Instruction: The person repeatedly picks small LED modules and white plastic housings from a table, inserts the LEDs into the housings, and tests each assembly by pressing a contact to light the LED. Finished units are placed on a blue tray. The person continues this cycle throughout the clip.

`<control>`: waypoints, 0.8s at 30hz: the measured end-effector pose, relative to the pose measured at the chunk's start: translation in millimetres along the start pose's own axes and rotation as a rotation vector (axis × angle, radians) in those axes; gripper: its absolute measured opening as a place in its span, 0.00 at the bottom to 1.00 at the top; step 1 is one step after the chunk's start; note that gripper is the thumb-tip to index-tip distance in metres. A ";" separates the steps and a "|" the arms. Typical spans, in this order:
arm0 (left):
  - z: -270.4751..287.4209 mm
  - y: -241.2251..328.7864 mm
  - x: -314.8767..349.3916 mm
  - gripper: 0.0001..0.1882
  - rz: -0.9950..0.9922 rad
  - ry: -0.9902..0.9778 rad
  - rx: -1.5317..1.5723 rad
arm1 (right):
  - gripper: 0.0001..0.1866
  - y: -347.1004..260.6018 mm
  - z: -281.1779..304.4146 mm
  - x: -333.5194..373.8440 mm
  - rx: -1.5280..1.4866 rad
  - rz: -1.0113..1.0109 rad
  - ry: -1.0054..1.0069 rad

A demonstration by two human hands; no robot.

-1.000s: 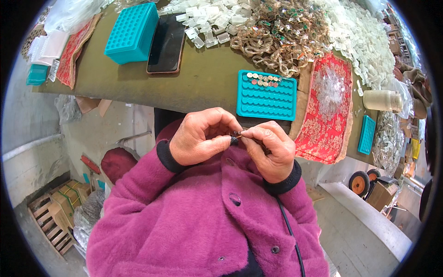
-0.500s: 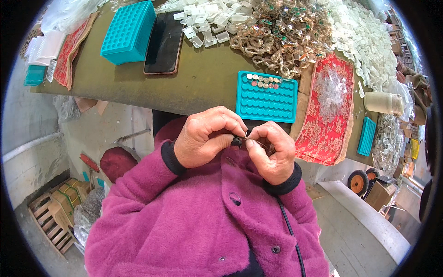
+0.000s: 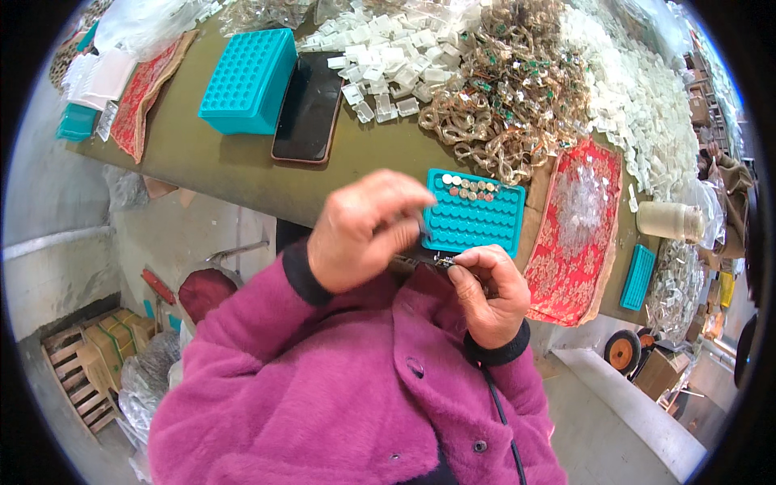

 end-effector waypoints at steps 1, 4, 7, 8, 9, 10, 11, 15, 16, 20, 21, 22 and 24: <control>11.3 6.0 -17.2 0.19 -0.151 0.102 -0.189 | 0.09 -0.9 0.7 -1.7 0.004 0.008 0.006; 24.0 6.4 -56.2 0.19 -0.382 0.274 -0.541 | 0.09 -4.5 -3.4 -4.7 0.006 0.039 -0.028; 6.0 -14.6 -85.5 0.17 -0.410 0.237 -0.755 | 0.09 -9.1 -6.2 -4.2 0.006 0.069 -0.051; -0.6 -21.8 -90.7 0.16 -0.399 0.208 -0.832 | 0.09 -9.9 -4.1 -4.4 0.006 0.072 -0.040; -1.9 -23.2 -92.6 0.16 -0.413 0.221 -0.850 | 0.10 -10.8 -1.7 -4.3 0.012 0.077 -0.035; -2.2 -23.7 -92.1 0.16 -0.416 0.231 -0.833 | 0.10 -10.5 1.2 -4.4 0.021 0.074 -0.026; -2.0 -23.5 -90.8 0.16 -0.419 0.235 -0.813 | 0.10 -10.8 3.3 -4.6 0.004 0.079 -0.015; 1.4 -27.7 -83.5 0.11 -0.364 0.209 -0.801 | 0.10 -7.8 7.6 -2.7 -0.034 0.085 0.010; 3.0 -27.6 -80.6 0.10 -0.361 0.208 -0.804 | 0.10 -7.9 7.2 -1.3 -0.040 0.094 0.011; 0.5 -23.7 -65.6 0.07 -0.385 0.165 -0.769 | 0.11 -2.0 10.3 3.8 -0.060 0.038 0.069; 0.7 -21.7 -62.2 0.07 -0.398 0.161 -0.771 | 0.10 -2.4 10.2 4.4 -0.091 0.040 0.074; 0.8 -19.5 -59.0 0.07 -0.411 0.157 -0.772 | 0.10 0.3 10.3 6.2 -0.115 0.001 0.080; 1.0 -16.3 -55.1 0.09 -0.420 0.151 -0.751 | 0.09 5.3 10.2 11.1 -0.161 -0.077 0.089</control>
Point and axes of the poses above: each hand's wrist, its own x-axis away from the middle knuckle, its own z-axis out of the back of the hand, y = z × x, the point moved 10 cm from there along -x, towards the middle knuckle, and after that the axes turned 11 degrees about y, right-handed, at the moved point
